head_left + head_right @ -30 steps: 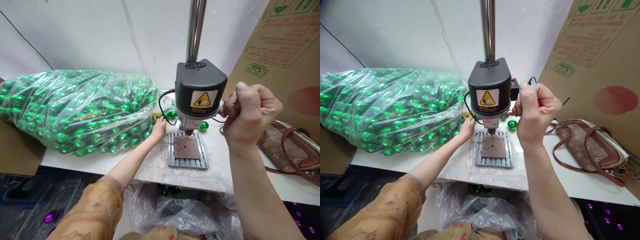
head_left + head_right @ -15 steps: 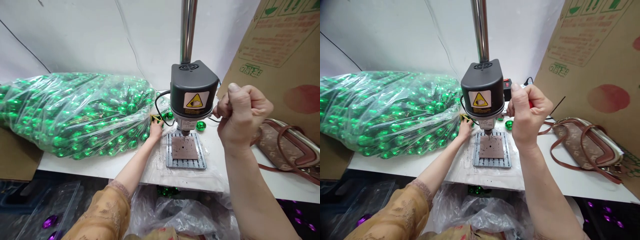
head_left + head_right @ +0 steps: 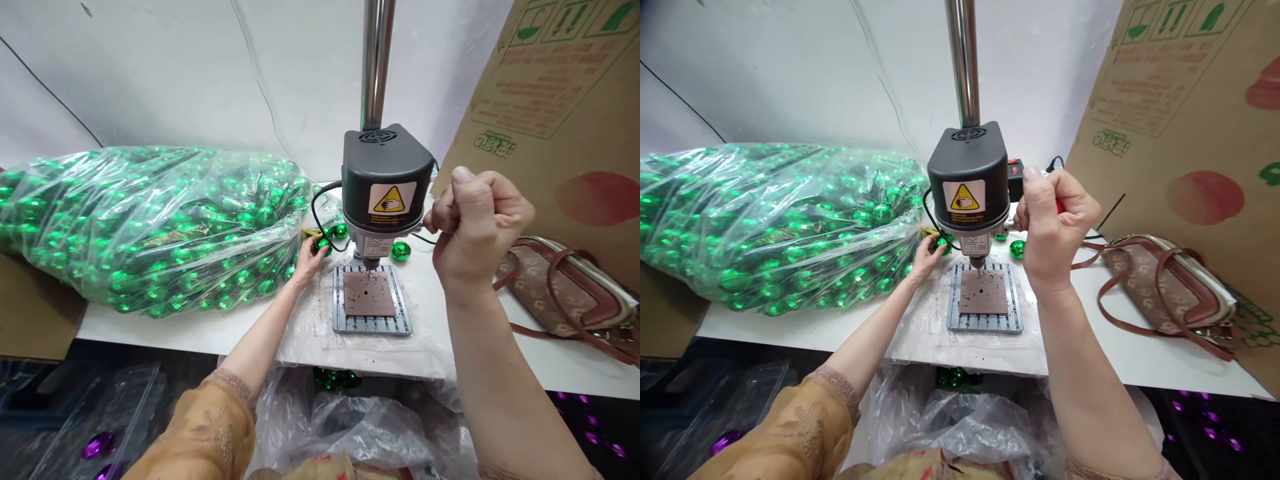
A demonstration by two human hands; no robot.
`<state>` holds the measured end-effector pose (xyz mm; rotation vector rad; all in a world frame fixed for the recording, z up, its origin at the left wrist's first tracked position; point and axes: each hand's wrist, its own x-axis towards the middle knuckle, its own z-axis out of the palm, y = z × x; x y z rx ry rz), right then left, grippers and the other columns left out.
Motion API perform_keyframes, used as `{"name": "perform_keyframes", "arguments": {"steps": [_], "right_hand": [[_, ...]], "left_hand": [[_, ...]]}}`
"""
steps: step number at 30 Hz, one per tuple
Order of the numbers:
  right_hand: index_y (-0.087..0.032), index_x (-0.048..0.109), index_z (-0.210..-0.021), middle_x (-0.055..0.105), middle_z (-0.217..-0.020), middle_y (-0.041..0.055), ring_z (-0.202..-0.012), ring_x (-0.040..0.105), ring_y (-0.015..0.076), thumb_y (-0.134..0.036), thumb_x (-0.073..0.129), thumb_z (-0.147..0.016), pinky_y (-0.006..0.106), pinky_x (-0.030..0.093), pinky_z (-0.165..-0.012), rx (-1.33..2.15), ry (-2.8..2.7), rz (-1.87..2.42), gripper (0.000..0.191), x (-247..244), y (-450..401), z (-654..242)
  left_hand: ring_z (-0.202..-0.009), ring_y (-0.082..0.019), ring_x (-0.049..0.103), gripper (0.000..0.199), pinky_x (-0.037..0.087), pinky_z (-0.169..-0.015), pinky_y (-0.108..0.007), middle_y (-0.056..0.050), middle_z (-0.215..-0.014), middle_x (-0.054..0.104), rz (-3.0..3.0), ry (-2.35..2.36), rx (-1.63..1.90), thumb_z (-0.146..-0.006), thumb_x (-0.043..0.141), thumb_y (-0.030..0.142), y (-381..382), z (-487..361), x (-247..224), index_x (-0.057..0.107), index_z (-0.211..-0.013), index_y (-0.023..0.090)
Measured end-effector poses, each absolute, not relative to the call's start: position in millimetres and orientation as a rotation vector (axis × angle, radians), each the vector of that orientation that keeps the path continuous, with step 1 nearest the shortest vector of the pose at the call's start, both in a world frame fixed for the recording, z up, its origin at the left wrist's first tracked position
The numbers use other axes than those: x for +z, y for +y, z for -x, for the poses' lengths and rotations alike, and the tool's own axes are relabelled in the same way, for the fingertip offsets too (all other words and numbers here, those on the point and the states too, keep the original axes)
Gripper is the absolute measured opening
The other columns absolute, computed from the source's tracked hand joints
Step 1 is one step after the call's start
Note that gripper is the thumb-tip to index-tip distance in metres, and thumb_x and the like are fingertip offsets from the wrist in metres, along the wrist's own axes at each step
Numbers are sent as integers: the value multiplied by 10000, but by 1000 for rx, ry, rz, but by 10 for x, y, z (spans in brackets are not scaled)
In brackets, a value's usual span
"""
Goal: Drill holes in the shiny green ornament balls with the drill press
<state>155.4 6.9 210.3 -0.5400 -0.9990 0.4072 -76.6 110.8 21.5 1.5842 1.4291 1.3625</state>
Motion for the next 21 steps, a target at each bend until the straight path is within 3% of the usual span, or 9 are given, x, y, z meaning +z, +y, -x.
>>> {"name": "perform_keyframes", "arguments": {"steps": [3, 6, 11, 17, 21], "right_hand": [[-208, 349, -541, 334, -414, -92, -360, 315, 29, -233, 638, -860, 222, 292, -362, 405, -1007, 530, 431, 2101, 68, -1553], [-207, 333, -547, 326, -421, -92, -361, 298, 23, -245, 644, -871, 213, 288, -366, 391, -1019, 529, 451, 2100, 70, -1545], [-215, 322, -554, 313, -436, -79, -374, 295, 39, -269, 617, -901, 223, 297, -378, 345, -1034, 561, 459, 2090, 73, -1541], [-222, 338, -550, 316, -434, -73, -380, 308, 52, -279, 633, -887, 244, 286, -382, 365, -1028, 563, 450, 2086, 73, -1554], [-223, 317, -552, 310, -440, -71, -387, 306, 54, -381, 660, -877, 251, 284, -389, 351, -1030, 596, 499, 2083, 76, -1555]], "left_hand": [[-1035, -204, 671, 561, 538, -931, -340, -111, -1159, 704, -1240, 1226, 1545, -786, 760, 495, 856, 747, 232, 623, -1214, 158], [-963, -201, 707, 623, 569, -873, -350, -110, -1132, 726, -1062, 1100, 1484, -775, 750, 589, 510, 668, 227, 632, -1215, 164], [-1053, -234, 699, 606, 548, -960, -379, -101, -1112, 748, -1191, 1067, 1298, -700, 844, 545, 97, 454, 172, 683, -1149, 172], [-979, -235, 705, 613, 567, -897, -388, -100, -1058, 749, -1353, 1035, 1204, -708, 836, 555, 78, 303, 145, 677, -1164, 178], [-999, -248, 707, 599, 571, -915, -408, -109, -1109, 742, -1486, 1078, 1145, -721, 837, 504, 87, 265, 128, 666, -1198, 184]]}}
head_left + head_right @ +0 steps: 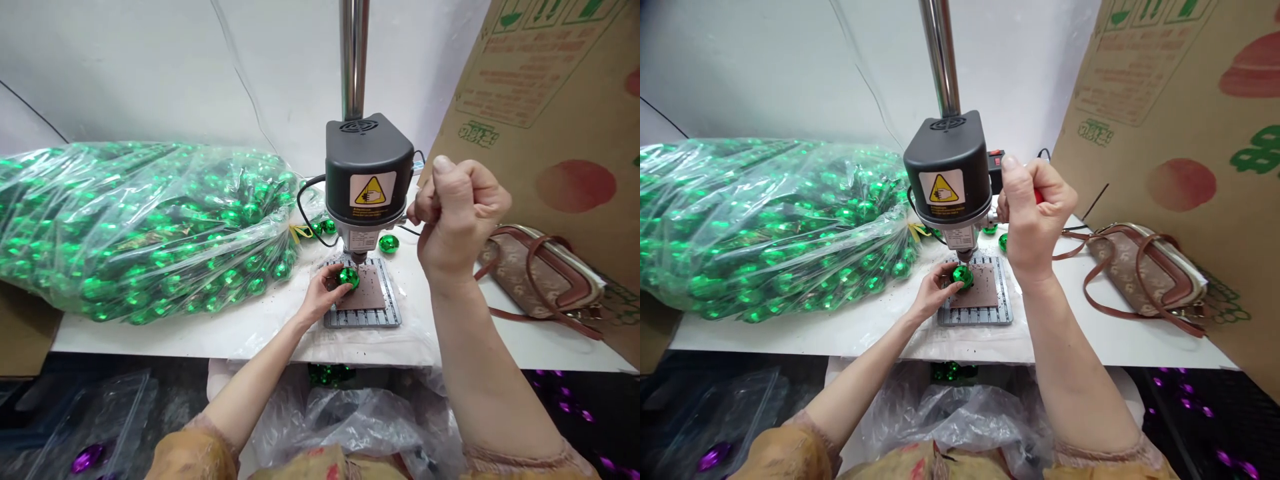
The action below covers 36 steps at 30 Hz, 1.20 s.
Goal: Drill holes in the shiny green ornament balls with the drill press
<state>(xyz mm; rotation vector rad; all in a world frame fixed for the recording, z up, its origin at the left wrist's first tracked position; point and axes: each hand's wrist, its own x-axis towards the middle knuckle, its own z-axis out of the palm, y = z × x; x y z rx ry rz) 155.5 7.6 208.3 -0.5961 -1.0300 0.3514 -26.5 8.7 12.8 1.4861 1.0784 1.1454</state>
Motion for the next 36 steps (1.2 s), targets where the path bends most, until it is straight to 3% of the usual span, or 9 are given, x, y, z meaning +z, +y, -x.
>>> {"name": "perform_keyframes", "arguments": {"steps": [4, 9, 23, 36], "right_hand": [[-221, 314, -559, 309, -454, -70, -399, 309, 54, -459, 665, -872, 255, 287, -398, 346, -1040, 590, 526, 2075, 82, -1554], [-224, 305, -558, 300, -444, -72, -389, 300, 52, -514, 665, -859, 261, 275, -394, 343, -1042, 598, 552, 2083, 82, -1549], [-224, 283, -577, 275, -466, -62, -418, 266, 53, -502, 616, -898, 263, 294, -430, 326, -1089, 658, 540, 2068, 97, -1572], [-202, 294, -547, 257, -430, -83, -387, 269, 39, -237, 624, -883, 244, 251, -409, 270, -1025, 453, 472, 1803, -20, -1548]], "left_hand": [[-1080, -256, 687, 599, 549, -985, -429, -108, -1207, 710, -1619, 1137, 1143, -716, 855, 418, 70, 210, 128, 649, -1231, 194], [-1086, -256, 677, 545, 549, -975, -416, -101, -1166, 707, -1647, 1144, 1169, -719, 855, 359, 40, 100, 169, 650, -1194, 187], [-1122, -269, 649, 585, 513, -1019, -433, -101, -1184, 694, -1570, 1063, 1114, -710, 871, 372, 84, 7, 53, 649, -1220, 192], [-1158, -282, 622, 590, 479, -1040, -436, -98, -1219, 668, -1595, 1035, 1096, -720, 869, 385, 90, 30, -13, 634, -1234, 214]]}}
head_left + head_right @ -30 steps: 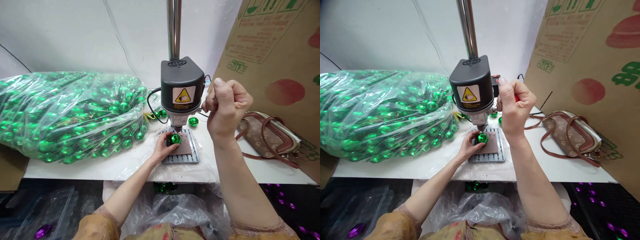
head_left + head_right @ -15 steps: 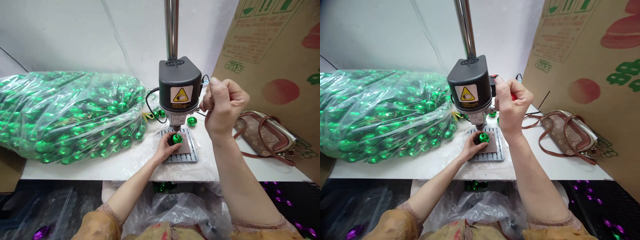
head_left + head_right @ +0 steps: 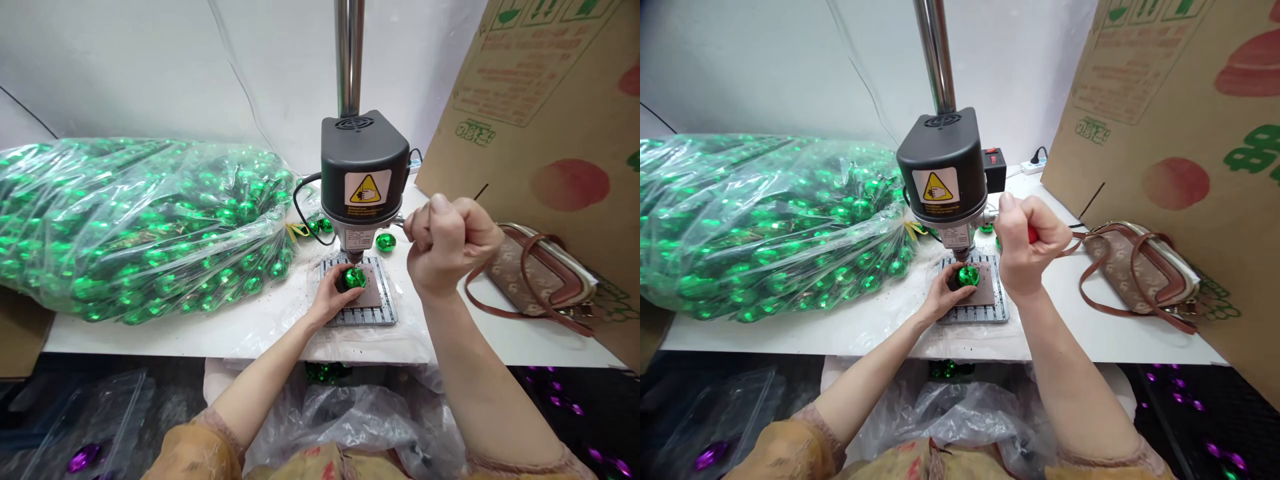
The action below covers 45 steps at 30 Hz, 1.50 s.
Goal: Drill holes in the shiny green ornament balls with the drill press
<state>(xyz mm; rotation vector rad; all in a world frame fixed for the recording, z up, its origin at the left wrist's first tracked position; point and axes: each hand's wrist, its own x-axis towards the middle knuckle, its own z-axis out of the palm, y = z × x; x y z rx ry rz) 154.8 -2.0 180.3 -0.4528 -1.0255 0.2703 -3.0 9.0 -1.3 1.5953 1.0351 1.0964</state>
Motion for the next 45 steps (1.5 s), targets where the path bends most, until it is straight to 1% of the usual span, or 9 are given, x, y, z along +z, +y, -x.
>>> {"name": "perform_keyframes", "arguments": {"steps": [4, 8, 15, 21, 35, 40, 42, 45], "right_hand": [[-193, 252, -565, 234, -452, -81, -396, 277, 32, -184, 594, -881, 231, 254, -417, 241, -1068, 353, 465, 1704, -38, -1540], [-184, 259, -576, 250, -462, -79, -403, 298, 28, -137, 572, -874, 218, 275, -421, 209, -1106, 265, 435, 1673, -19, -1549], [-163, 249, -562, 273, -476, -77, -407, 290, 13, -97, 555, -857, 209, 289, -439, 171, -1135, 252, 431, 1605, -19, -1566], [-161, 242, -562, 252, -488, -79, -417, 250, 9, -104, 564, -848, 216, 281, -454, 137, -1170, 226, 434, 1541, -32, -1572], [-167, 253, -566, 266, -500, -78, -416, 259, 17, -79, 551, -833, 239, 314, -475, 117, -1205, 188, 411, 1415, -19, -1609], [-177, 248, -549, 280, -483, -79, -405, 276, 31, -119, 572, -832, 270, 342, -481, 75, -1221, 186, 434, 1317, -26, -1609], [-176, 247, -541, 277, -472, -79, -395, 277, 31, -134, 583, -833, 269, 336, -475, 90, -1189, 217, 447, 1368, -51, -1583], [-189, 260, -532, 253, -444, -84, -377, 268, 36, -167, 592, -845, 256, 313, -438, 186, -1065, 336, 458, 1607, -78, -1537]], "left_hand": [[-1174, -289, 606, 582, 459, -1054, -449, -105, -1226, 660, -1628, 1047, 1093, -727, 864, 389, 81, 34, 5, 631, -1229, 210], [-1173, -282, 602, 569, 455, -1053, -444, -103, -1233, 657, -1639, 1044, 1097, -738, 856, 386, 68, 33, 18, 627, -1228, 212], [-1188, -289, 596, 565, 445, -1066, -457, -103, -1254, 649, -1643, 1033, 1097, -747, 851, 400, 74, 41, -1, 621, -1231, 222], [-1198, -293, 592, 578, 442, -1076, -469, -98, -1248, 647, -1650, 1034, 1089, -739, 859, 417, 88, 50, -41, 621, -1231, 231], [-1190, -289, 598, 565, 454, -1070, -462, -93, -1244, 650, -1638, 1024, 1086, -749, 851, 421, 89, 42, -46, 617, -1228, 237], [-1175, -290, 613, 557, 476, -1052, -454, -91, -1217, 662, -1625, 1025, 1104, -735, 862, 408, 88, 35, -35, 636, -1214, 233], [-1172, -287, 613, 558, 479, -1050, -452, -90, -1215, 662, -1616, 1027, 1108, -732, 863, 405, 84, 34, -37, 640, -1214, 233], [-1166, -284, 612, 566, 480, -1045, -454, -88, -1203, 663, -1600, 1040, 1116, -724, 867, 403, 77, 23, -45, 643, -1215, 231]]}}
